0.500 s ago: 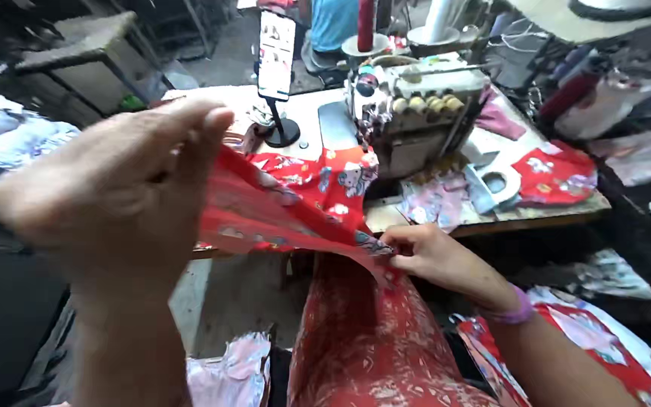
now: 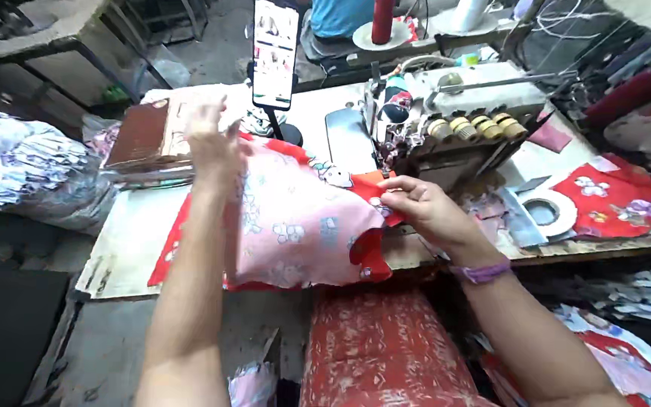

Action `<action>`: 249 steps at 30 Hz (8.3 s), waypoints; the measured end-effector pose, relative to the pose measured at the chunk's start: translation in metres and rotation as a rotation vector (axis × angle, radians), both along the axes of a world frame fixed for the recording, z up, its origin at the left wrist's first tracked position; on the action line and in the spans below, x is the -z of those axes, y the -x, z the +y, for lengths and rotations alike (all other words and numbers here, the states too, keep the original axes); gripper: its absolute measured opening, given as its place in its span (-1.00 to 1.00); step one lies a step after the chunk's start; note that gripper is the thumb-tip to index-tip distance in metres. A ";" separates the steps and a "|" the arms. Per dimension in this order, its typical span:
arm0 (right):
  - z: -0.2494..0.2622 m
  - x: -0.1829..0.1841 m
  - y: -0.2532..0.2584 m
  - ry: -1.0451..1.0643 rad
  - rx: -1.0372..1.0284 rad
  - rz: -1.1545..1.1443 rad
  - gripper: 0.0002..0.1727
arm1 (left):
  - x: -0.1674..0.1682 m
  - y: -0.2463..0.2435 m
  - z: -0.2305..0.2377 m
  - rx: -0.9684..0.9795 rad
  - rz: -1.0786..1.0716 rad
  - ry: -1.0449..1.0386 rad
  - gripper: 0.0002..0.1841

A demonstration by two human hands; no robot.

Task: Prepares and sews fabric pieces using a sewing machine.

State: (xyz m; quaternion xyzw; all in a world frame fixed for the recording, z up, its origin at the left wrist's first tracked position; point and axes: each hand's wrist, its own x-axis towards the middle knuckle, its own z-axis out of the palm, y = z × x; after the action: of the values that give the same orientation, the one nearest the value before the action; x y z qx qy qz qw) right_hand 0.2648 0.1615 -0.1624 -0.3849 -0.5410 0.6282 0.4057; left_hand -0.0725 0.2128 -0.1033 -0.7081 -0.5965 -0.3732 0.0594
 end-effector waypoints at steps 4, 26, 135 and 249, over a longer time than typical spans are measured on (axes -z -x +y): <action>0.012 0.002 0.010 0.030 -0.007 0.055 -0.71 | 0.024 -0.076 -0.030 0.573 -0.160 0.000 -0.85; -0.004 -0.016 0.009 -0.294 0.009 -0.078 -0.63 | 0.017 -0.134 -0.062 0.709 -0.196 0.282 -0.86; -0.015 0.017 -0.004 -0.255 0.331 -0.129 -0.82 | 0.032 -0.169 -0.047 0.466 -0.118 0.248 -0.88; -0.028 0.068 0.074 -0.974 0.601 -0.779 -0.73 | 0.046 -0.155 -0.012 0.456 -0.910 0.512 -0.43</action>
State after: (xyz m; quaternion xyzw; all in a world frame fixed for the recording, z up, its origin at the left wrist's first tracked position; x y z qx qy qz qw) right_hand 0.1904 0.1333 -0.2301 -0.4896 -0.7376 -0.0099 0.4649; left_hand 0.0820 0.2010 -0.1494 -0.5789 -0.4654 -0.4874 -0.4591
